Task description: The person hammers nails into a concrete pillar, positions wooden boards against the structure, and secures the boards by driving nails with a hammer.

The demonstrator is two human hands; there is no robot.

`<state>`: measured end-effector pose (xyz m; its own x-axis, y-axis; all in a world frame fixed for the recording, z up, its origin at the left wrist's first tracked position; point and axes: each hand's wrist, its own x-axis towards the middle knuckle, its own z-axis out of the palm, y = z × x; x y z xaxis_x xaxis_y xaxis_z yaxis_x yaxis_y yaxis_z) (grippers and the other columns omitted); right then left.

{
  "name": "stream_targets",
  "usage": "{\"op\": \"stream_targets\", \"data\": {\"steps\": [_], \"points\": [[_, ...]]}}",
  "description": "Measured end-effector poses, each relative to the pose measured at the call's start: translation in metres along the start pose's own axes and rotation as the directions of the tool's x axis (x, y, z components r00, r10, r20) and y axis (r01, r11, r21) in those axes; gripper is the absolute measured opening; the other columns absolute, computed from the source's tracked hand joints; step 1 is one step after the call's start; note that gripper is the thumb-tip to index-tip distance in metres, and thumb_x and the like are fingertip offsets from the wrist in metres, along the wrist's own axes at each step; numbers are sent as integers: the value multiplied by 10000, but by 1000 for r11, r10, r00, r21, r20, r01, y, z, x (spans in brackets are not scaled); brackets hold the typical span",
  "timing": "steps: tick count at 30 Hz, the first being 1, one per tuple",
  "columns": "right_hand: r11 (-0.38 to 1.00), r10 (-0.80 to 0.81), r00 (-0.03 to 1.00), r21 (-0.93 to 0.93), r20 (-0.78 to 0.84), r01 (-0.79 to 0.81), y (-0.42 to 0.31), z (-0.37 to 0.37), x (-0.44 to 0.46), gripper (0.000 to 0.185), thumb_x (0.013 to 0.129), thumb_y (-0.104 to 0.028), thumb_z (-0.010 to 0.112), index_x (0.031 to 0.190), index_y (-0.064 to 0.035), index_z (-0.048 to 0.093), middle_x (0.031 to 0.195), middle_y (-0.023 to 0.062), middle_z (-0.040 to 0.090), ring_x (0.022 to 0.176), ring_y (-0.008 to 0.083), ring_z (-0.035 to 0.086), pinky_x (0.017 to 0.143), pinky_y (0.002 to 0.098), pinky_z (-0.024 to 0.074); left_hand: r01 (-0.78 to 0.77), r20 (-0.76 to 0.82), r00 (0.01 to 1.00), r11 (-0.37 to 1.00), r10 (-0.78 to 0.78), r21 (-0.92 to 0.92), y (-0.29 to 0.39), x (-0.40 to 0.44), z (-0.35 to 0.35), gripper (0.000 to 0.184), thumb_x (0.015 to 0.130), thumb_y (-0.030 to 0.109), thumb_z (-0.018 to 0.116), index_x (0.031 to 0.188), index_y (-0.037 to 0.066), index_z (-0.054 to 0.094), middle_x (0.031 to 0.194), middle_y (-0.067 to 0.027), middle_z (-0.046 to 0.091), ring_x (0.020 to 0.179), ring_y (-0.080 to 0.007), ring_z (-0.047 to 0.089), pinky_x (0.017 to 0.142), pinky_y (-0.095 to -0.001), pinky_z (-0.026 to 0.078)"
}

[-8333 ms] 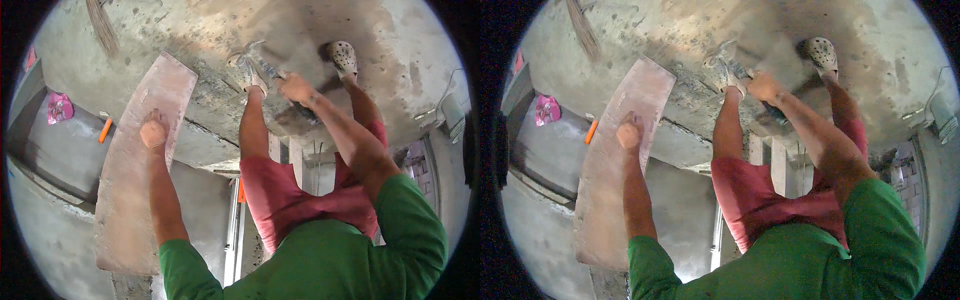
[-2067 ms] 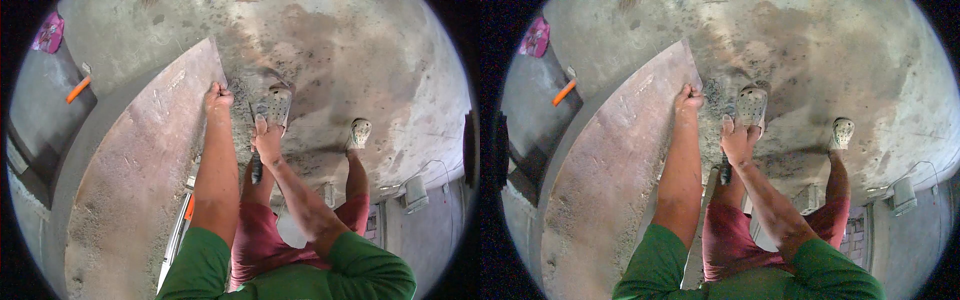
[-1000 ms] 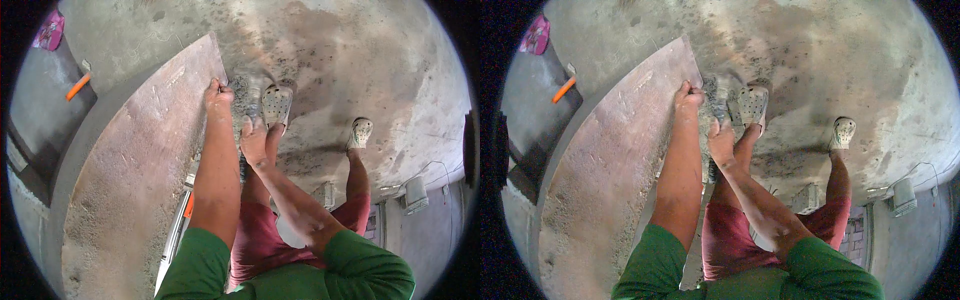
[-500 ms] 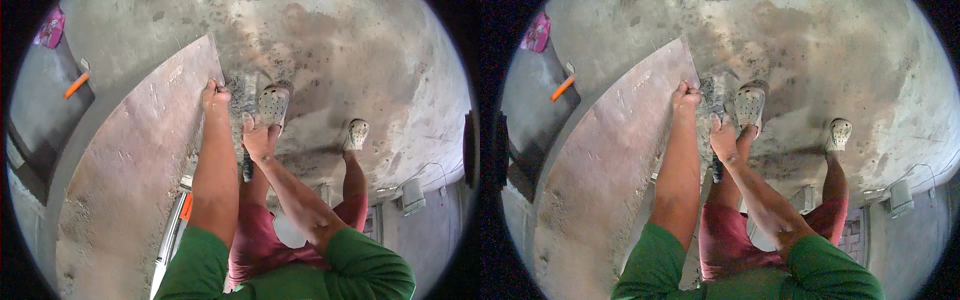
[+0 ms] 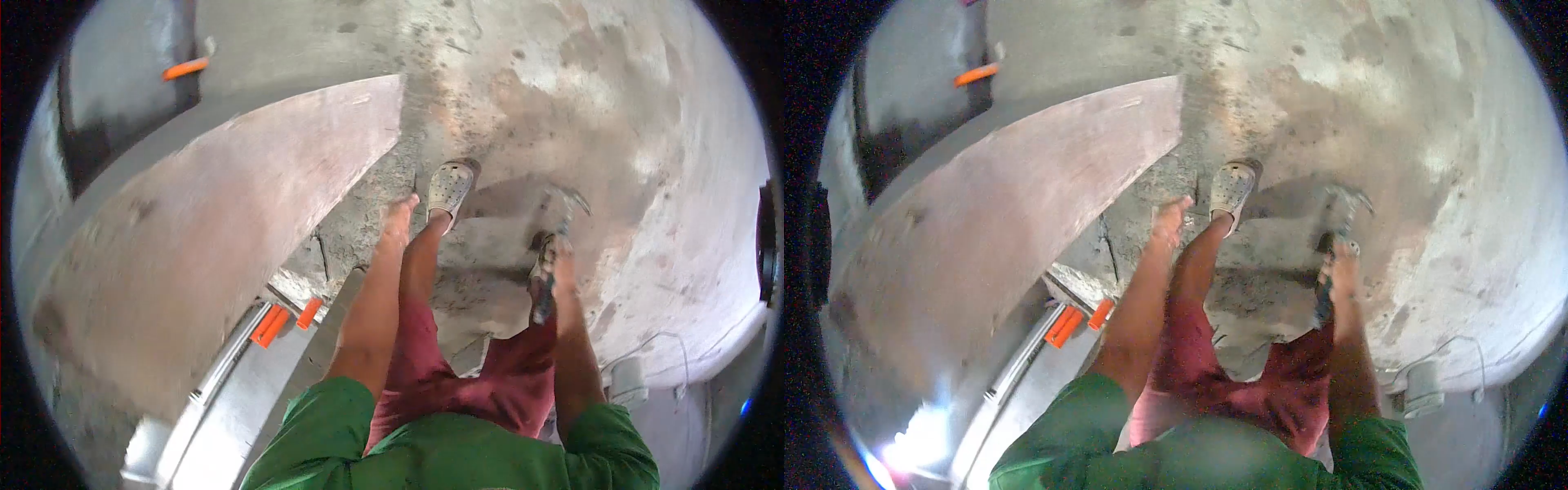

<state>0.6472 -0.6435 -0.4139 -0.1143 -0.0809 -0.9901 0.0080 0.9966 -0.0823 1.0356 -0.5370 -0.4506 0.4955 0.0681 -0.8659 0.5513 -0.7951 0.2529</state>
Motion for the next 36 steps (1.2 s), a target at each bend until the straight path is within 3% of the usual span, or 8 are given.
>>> {"op": "stream_targets", "data": {"steps": [5, 6, 12, 15, 20, 24, 26, 36], "points": [[546, -531, 837, -703, 131, 457, 23, -217, 18, 324, 956, -357, 556, 831, -58, 562, 548, 36, 483, 395, 179, 469, 371, 355, 387, -165, -37, 982, 934, 186, 317, -8, -118, -70, 239, 879, 248, 699, 1054, 88, 735, 908, -43, 727, 817, -168, 667, 754, -332, 512], [764, -240, 970, -623, -34, 167, -5, -220, -45, 301, 947, -319, 560, 830, -43, 577, 539, 49, 492, 388, 200, 489, 373, 377, 410, -180, -65, 977, 943, 205, 280, -24, -127, -90, 239, 879, 248, 699, 1054, 88, 735, 908, -43, 727, 817, -168, 667, 754, -332, 512], [433, -141, 990, -900, -29, 36, 4, -377, -124, 454, 978, -409, 505, 766, -15, 584, 524, 114, 532, 407, 241, 549, 369, 401, 438, -675, -109, 656, 646, 746, 358, -173, -140, -173, 198, 874, 287, 648, 851, 117, 747, 841, -39, 737, 831, -203, 698, 752, -348, 533], [37, -141, 941, -949, 306, 314, -17, -427, -158, 437, 969, -401, 527, 795, -8, 605, 530, 112, 542, 409, 248, 552, 376, 417, 446, -487, -73, 680, 525, 729, 698, -180, -218, -199, 172, 893, 244, 590, 948, 147, 722, 941, -42, 739, 827, -228, 707, 743, -357, 545], [159, -198, 968, -969, 156, 189, -62, -425, -228, 420, 942, -406, 587, 811, -7, 593, 576, 90, 558, 432, 234, 548, 380, 416, 451, -91, -21, 580, 90, 814, 992, -142, -333, -238, 186, 902, 232, 569, 1034, 208, 699, 923, -50, 709, 913, -245, 681, 795, -373, 545], [264, -319, 946, -953, 61, 150, -93, -379, -285, 404, 958, -413, 571, 899, -14, 602, 594, 101, 568, 438, 224, 553, 375, 406, 457, -490, -248, 405, 437, 880, 754, -104, -319, -307, 276, 811, 262, 730, 1064, 154, 708, 937, -87, 711, 936, -225, 673, 833, -371, 530], [290, -389, 917, -933, 86, 211, -101, -361, -308, 378, 960, -391, 571, 896, -18, 575, 576, 75, 538, 413, 207, 519, 351, 384, 433, -601, -484, 728, 792, 486, -109, -14, -443, -321, 385, 798, 288, 774, 1106, 67, 709, 1030, -84, 713, 955, -200, 664, 851, -355, 509], [280, -527, 830, -885, 183, 373, -140, -246, -361, 320, 974, -383, 557, 1000, -65, 524, 603, 53, 513, 410, 186, 499, 330, 355, 429, -729, -434, 574, 675, 694, 115, 125, -496, -360, 684, 662, 296, 872, 1246, 29, 636, 950, -91, 679, 900, -208, 653, 804, -366, 513]]}}
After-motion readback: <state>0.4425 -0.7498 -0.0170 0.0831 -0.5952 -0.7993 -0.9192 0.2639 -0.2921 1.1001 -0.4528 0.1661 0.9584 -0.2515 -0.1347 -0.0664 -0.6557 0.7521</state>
